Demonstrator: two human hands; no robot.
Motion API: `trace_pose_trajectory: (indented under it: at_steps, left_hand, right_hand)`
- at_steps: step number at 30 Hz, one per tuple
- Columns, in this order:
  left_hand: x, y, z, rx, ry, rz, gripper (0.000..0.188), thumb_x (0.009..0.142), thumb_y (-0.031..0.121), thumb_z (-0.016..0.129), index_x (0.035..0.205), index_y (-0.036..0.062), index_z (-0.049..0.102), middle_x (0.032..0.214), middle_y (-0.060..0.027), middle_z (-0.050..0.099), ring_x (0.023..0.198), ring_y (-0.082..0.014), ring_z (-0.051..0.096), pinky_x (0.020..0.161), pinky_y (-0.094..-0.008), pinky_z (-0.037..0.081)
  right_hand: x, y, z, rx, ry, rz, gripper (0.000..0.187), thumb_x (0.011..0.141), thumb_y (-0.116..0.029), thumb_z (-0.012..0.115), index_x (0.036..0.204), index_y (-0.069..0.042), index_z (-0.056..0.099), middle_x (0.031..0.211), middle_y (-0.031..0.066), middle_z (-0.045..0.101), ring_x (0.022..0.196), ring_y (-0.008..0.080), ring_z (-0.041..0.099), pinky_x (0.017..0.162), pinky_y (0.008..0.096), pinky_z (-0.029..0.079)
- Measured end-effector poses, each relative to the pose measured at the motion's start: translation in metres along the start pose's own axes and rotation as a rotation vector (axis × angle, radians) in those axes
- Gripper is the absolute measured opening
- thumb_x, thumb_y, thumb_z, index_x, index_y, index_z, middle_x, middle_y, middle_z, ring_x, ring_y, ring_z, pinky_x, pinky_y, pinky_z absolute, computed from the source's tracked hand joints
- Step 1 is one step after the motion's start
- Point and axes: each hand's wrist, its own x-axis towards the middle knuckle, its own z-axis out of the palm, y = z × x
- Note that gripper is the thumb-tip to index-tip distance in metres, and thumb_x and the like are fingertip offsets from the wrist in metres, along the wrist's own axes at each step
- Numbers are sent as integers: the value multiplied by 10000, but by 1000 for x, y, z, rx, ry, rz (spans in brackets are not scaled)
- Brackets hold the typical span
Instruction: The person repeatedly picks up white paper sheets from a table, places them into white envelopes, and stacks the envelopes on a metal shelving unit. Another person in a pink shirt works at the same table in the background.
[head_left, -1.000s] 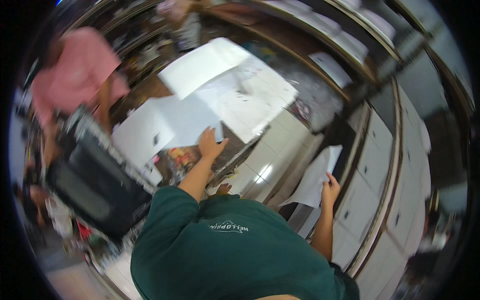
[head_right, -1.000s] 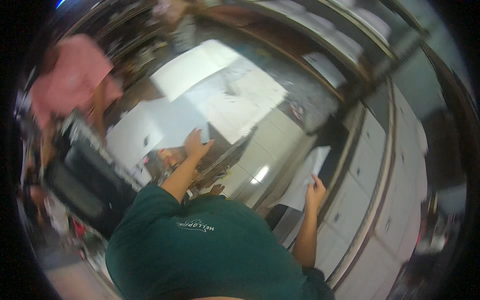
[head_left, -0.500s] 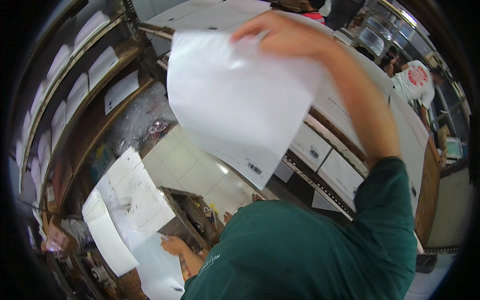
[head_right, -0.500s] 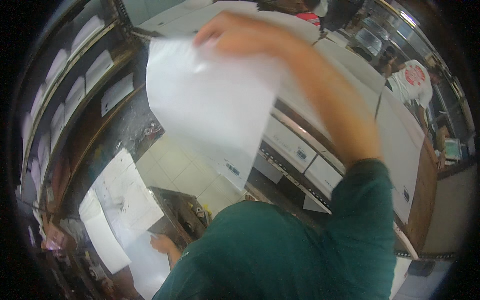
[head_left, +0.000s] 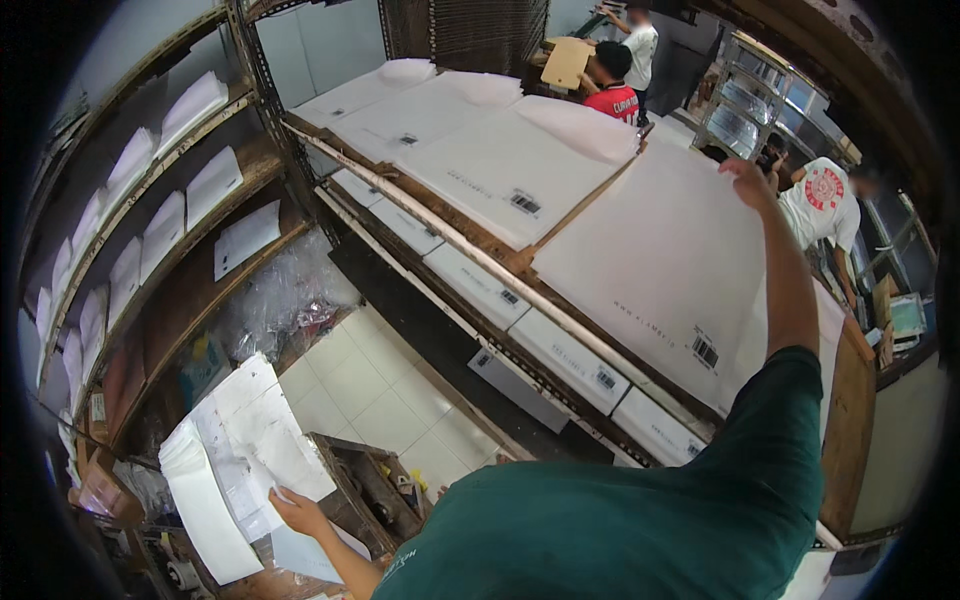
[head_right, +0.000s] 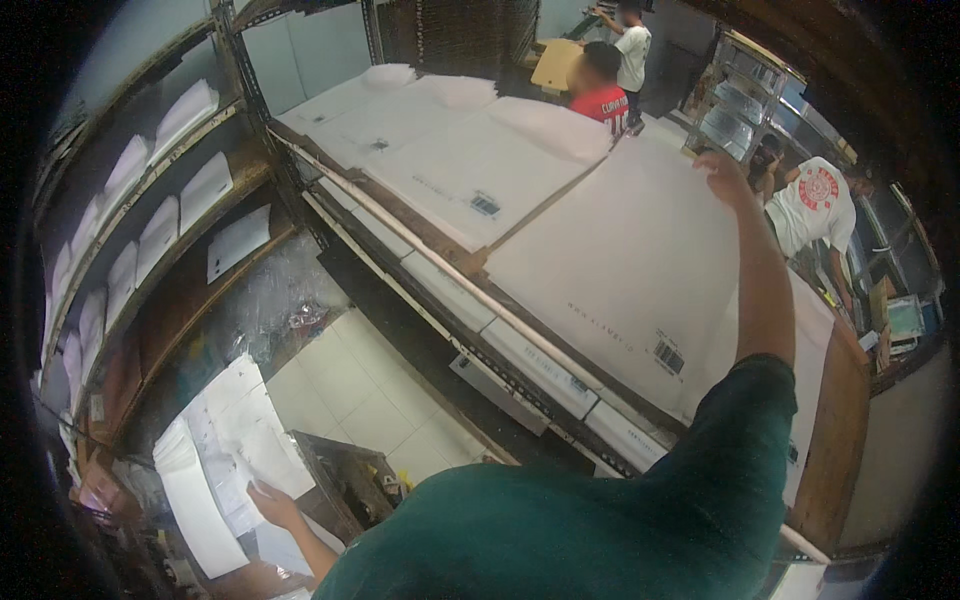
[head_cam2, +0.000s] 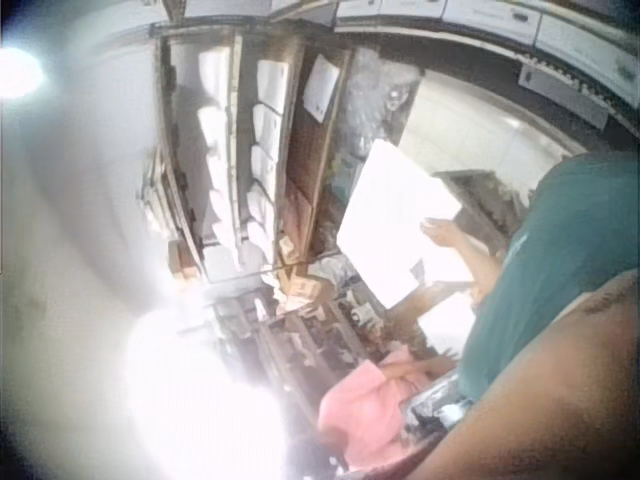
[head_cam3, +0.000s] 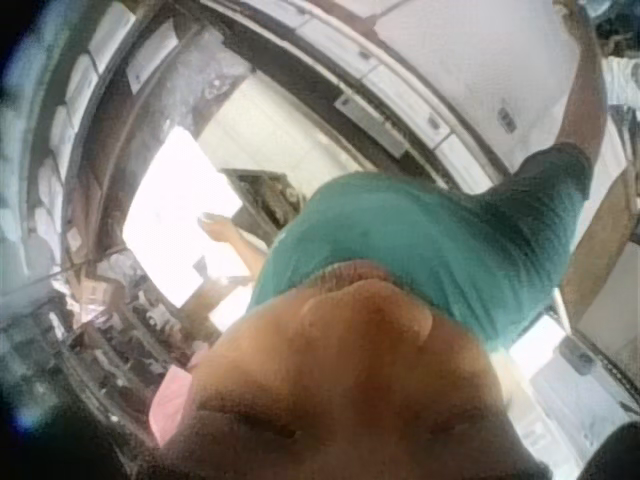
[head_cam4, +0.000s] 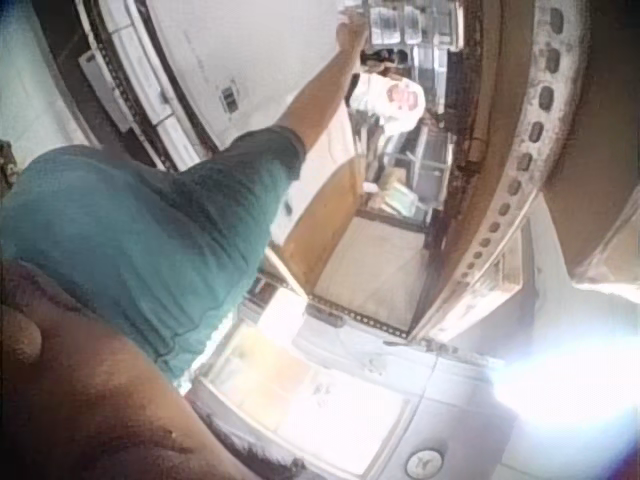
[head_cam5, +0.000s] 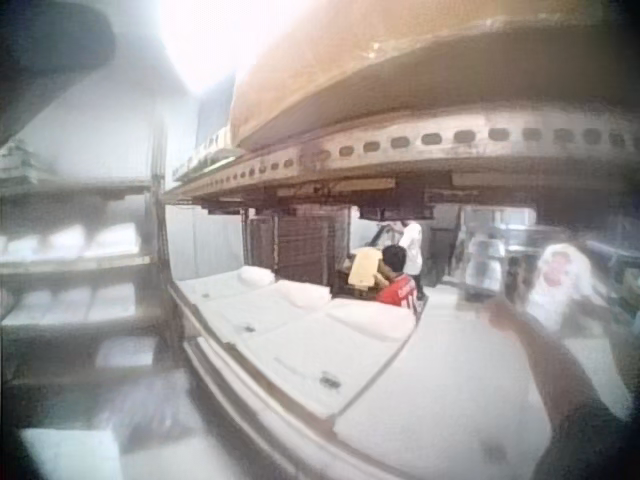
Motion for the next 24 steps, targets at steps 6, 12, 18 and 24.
trace_pose_trajectory:
  at_steps: [6,12,18,24]
  left_hand:
    - [22,83,-40,-70,-47,7,377,901,283,452,1090,-38,511,1021,-241,579,956,-383,547,815,-394,420]
    - [27,115,-56,-216,-91,26,347,890,249,492,1054,-54,536,998,-237,585,922,-342,562,812,-354,424]
    - [31,136,-59,-314,31,139,260,871,161,528,995,-66,548,942,-198,601,855,-306,567,784,-349,430]
    - [32,156,-64,-369,-26,185,241,869,135,521,988,-72,548,923,-210,601,844,-320,565,787,-345,430]
  right_hand:
    - [3,39,34,81,68,-39,383,578,114,376,848,-13,616,875,120,632,941,226,577,842,313,422]
    - [10,43,42,142,65,-4,353,582,105,402,822,-14,633,849,119,640,917,224,586,822,302,427]
    - [4,49,48,79,139,35,339,598,90,422,832,-30,635,885,125,636,925,232,582,823,303,428]
    - [-4,3,26,-314,138,107,330,639,28,496,911,-106,627,1015,118,587,983,300,545,837,376,434]
